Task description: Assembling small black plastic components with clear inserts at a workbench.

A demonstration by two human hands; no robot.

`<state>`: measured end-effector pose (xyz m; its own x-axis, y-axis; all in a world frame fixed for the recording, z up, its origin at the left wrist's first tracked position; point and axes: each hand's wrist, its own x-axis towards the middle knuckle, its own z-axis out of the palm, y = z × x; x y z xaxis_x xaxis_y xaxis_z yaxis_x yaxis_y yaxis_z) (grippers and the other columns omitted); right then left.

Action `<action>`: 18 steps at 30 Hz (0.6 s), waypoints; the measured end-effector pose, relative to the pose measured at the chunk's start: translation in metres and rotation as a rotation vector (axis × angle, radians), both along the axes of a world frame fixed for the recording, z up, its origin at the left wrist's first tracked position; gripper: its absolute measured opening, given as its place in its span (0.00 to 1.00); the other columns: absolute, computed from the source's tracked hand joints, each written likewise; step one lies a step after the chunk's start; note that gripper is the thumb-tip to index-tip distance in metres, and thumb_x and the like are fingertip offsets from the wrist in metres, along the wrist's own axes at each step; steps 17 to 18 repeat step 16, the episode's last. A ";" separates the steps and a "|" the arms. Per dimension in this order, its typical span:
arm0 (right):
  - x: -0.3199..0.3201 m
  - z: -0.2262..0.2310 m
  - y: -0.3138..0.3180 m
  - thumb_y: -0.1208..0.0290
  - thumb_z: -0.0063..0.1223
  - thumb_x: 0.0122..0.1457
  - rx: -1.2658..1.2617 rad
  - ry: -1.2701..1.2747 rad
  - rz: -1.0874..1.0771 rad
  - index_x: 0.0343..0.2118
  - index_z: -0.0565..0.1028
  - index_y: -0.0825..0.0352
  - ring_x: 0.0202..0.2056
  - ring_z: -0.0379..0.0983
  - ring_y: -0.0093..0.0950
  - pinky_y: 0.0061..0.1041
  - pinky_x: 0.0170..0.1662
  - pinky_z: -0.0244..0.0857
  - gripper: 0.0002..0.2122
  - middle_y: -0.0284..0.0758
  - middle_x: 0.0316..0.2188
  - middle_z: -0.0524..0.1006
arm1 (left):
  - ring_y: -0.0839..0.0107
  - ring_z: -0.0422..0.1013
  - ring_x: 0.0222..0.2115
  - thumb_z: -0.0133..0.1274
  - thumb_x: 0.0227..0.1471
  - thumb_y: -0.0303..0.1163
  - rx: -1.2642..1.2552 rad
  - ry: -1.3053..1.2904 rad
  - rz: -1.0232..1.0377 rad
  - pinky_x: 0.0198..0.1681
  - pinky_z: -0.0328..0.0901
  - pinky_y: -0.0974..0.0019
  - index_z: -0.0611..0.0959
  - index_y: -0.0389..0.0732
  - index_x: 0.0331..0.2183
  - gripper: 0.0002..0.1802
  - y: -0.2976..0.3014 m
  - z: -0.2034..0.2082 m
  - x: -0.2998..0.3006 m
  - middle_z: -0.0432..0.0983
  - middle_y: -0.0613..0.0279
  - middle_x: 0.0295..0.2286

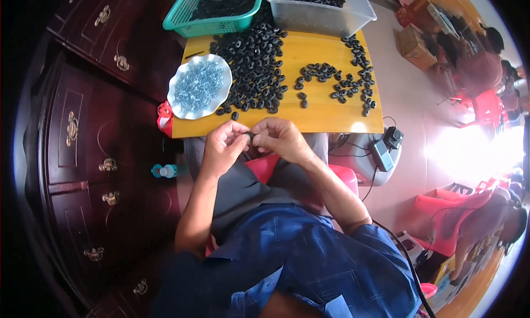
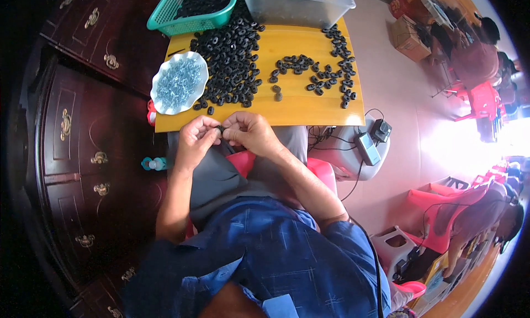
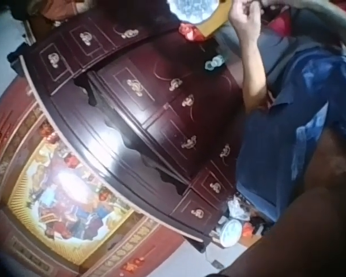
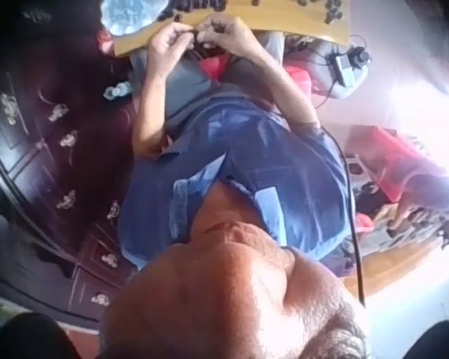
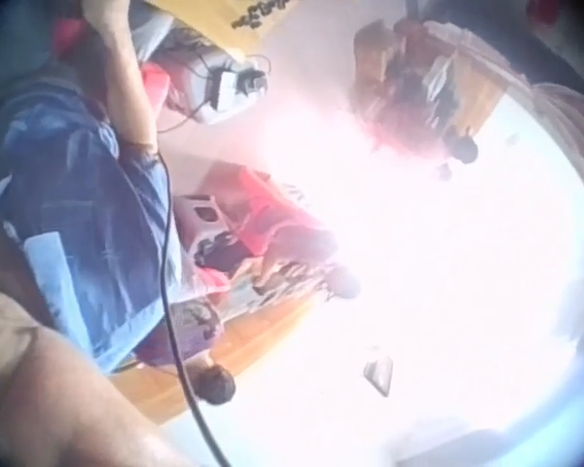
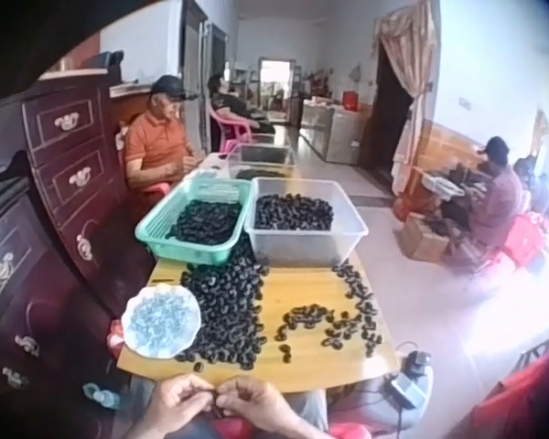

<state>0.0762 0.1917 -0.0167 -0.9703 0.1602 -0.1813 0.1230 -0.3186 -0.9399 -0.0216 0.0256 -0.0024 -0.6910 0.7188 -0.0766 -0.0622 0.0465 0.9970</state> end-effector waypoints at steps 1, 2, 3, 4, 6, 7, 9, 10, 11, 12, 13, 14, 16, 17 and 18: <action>0.001 -0.002 0.004 0.72 0.57 0.61 0.039 -0.020 0.065 0.42 0.76 0.70 0.29 0.75 0.15 0.15 0.34 0.72 0.09 0.29 0.30 0.80 | 0.82 0.73 0.24 0.54 0.53 0.19 -0.008 0.057 -0.001 0.29 0.68 0.77 0.79 0.33 0.35 0.05 0.000 0.001 0.000 0.78 0.66 0.26; 0.001 -0.004 0.006 0.72 0.57 0.61 0.038 -0.010 0.047 0.42 0.76 0.70 0.29 0.75 0.15 0.15 0.34 0.72 0.09 0.29 0.30 0.80 | 0.83 0.72 0.24 0.54 0.53 0.19 -0.015 0.115 -0.001 0.29 0.67 0.77 0.79 0.33 0.35 0.05 0.001 0.001 0.000 0.78 0.67 0.25; 0.002 -0.005 0.007 0.72 0.57 0.62 0.014 -0.041 0.081 0.42 0.76 0.70 0.29 0.75 0.15 0.15 0.34 0.72 0.09 0.29 0.30 0.80 | 0.85 0.72 0.24 0.55 0.53 0.19 -0.041 0.168 0.019 0.29 0.67 0.78 0.79 0.33 0.35 0.05 0.001 -0.002 0.000 0.77 0.68 0.25; 0.003 -0.005 0.008 0.71 0.57 0.62 -0.010 -0.072 0.117 0.42 0.76 0.70 0.29 0.75 0.15 0.15 0.34 0.72 0.09 0.29 0.30 0.80 | 0.85 0.72 0.24 0.55 0.52 0.19 -0.061 0.222 0.013 0.28 0.67 0.78 0.80 0.33 0.34 0.05 0.002 0.000 0.002 0.77 0.68 0.24; 0.004 -0.007 0.009 0.69 0.56 0.63 -0.018 -0.055 0.114 0.42 0.76 0.69 0.29 0.75 0.15 0.15 0.34 0.71 0.09 0.30 0.30 0.80 | 0.83 0.72 0.24 0.57 0.51 0.19 -0.087 0.344 -0.014 0.28 0.68 0.77 0.79 0.34 0.40 0.12 0.002 0.000 0.001 0.77 0.66 0.24; 0.005 -0.006 0.009 0.68 0.55 0.64 -0.033 -0.066 0.113 0.41 0.76 0.69 0.29 0.75 0.16 0.15 0.35 0.71 0.09 0.30 0.31 0.80 | 0.83 0.72 0.24 0.57 0.51 0.19 -0.088 0.353 -0.027 0.28 0.68 0.77 0.79 0.34 0.40 0.12 0.004 0.007 0.003 0.77 0.66 0.24; 0.004 -0.006 0.011 0.68 0.54 0.64 -0.051 -0.067 0.102 0.41 0.76 0.68 0.30 0.75 0.16 0.16 0.36 0.71 0.09 0.31 0.32 0.81 | 0.81 0.73 0.23 0.59 0.49 0.19 -0.062 0.415 0.004 0.28 0.69 0.75 0.77 0.35 0.47 0.21 0.011 0.026 0.010 0.78 0.64 0.25; 0.004 -0.007 0.011 0.68 0.54 0.64 -0.162 -0.047 0.068 0.40 0.76 0.68 0.32 0.76 0.17 0.17 0.38 0.72 0.09 0.32 0.34 0.81 | 0.76 0.75 0.25 0.63 0.45 0.21 -0.094 0.499 0.003 0.29 0.71 0.71 0.74 0.36 0.52 0.30 0.013 0.031 0.011 0.78 0.59 0.30; 0.003 -0.008 0.010 0.68 0.53 0.65 -0.274 -0.027 0.035 0.40 0.76 0.68 0.34 0.77 0.19 0.19 0.40 0.72 0.09 0.33 0.36 0.81 | 0.72 0.76 0.28 0.64 0.44 0.22 -0.134 0.640 0.002 0.31 0.71 0.69 0.75 0.37 0.51 0.30 0.016 0.037 0.013 0.77 0.57 0.33; 0.003 -0.008 0.011 0.68 0.53 0.65 -0.277 -0.020 0.032 0.40 0.76 0.68 0.34 0.77 0.19 0.19 0.40 0.72 0.09 0.33 0.36 0.81 | 0.69 0.77 0.30 0.65 0.42 0.22 -0.175 0.781 0.003 0.33 0.72 0.67 0.75 0.37 0.51 0.31 0.020 0.043 0.015 0.77 0.55 0.36; 0.002 -0.009 0.010 0.68 0.53 0.65 -0.368 0.005 0.020 0.40 0.75 0.68 0.35 0.77 0.21 0.21 0.42 0.72 0.08 0.34 0.37 0.81 | 0.63 0.76 0.36 0.67 0.41 0.25 -0.239 0.862 0.003 0.37 0.72 0.63 0.75 0.38 0.51 0.33 0.022 0.045 0.017 0.75 0.53 0.41; 0.001 -0.009 0.009 0.69 0.53 0.65 -0.459 0.029 0.009 0.40 0.75 0.68 0.37 0.78 0.22 0.23 0.43 0.73 0.08 0.36 0.39 0.81 | 0.63 0.76 0.36 0.67 0.41 0.25 -0.243 0.868 0.004 0.37 0.72 0.63 0.75 0.38 0.51 0.33 0.025 0.045 0.017 0.75 0.53 0.41; 0.001 -0.013 0.008 0.69 0.52 0.65 -0.461 0.072 0.004 0.41 0.75 0.68 0.40 0.78 0.25 0.24 0.46 0.72 0.08 0.38 0.40 0.80 | 0.61 0.76 0.39 0.66 0.41 0.25 -0.197 1.141 0.021 0.40 0.72 0.59 0.75 0.38 0.51 0.33 0.032 0.039 0.013 0.76 0.54 0.41; 0.001 -0.013 0.008 0.69 0.52 0.65 -0.461 0.072 0.004 0.41 0.75 0.68 0.40 0.78 0.25 0.24 0.46 0.72 0.08 0.38 0.40 0.80 | 0.61 0.76 0.39 0.66 0.41 0.25 -0.197 1.141 0.021 0.40 0.72 0.59 0.75 0.38 0.51 0.33 0.032 0.039 0.013 0.76 0.54 0.41; 0.001 -0.013 0.008 0.69 0.52 0.65 -0.461 0.072 0.004 0.41 0.75 0.68 0.40 0.78 0.25 0.24 0.46 0.72 0.08 0.38 0.40 0.80 | 0.61 0.76 0.39 0.66 0.41 0.25 -0.197 1.141 0.021 0.40 0.72 0.59 0.75 0.38 0.51 0.33 0.032 0.039 0.013 0.76 0.54 0.41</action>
